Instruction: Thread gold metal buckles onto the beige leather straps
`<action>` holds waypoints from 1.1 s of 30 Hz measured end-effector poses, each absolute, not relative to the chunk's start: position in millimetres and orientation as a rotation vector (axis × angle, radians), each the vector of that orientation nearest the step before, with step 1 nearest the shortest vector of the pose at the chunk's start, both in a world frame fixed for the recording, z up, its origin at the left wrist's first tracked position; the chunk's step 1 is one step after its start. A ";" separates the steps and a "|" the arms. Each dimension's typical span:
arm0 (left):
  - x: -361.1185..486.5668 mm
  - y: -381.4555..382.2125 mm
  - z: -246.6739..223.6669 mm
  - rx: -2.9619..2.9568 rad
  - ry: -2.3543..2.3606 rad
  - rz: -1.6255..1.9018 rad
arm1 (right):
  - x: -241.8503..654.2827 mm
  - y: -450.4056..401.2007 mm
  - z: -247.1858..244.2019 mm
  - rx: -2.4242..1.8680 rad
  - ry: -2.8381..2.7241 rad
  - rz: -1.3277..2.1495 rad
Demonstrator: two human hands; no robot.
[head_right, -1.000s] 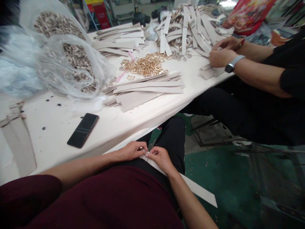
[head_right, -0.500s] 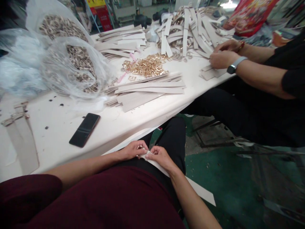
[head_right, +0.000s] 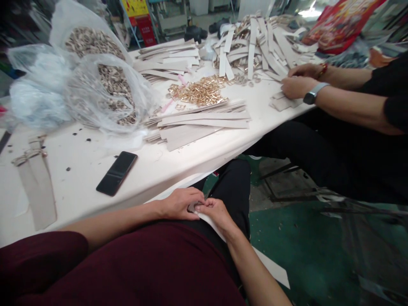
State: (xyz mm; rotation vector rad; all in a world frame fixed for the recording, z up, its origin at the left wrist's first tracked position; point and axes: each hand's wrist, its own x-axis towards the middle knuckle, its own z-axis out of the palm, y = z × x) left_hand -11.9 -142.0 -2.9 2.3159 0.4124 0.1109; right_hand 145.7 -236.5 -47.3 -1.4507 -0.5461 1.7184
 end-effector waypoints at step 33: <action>-38.1 -111.3 16.4 1.765 0.467 0.014 | 173.1 -244.7 -5.6 -1.515 -0.881 1.983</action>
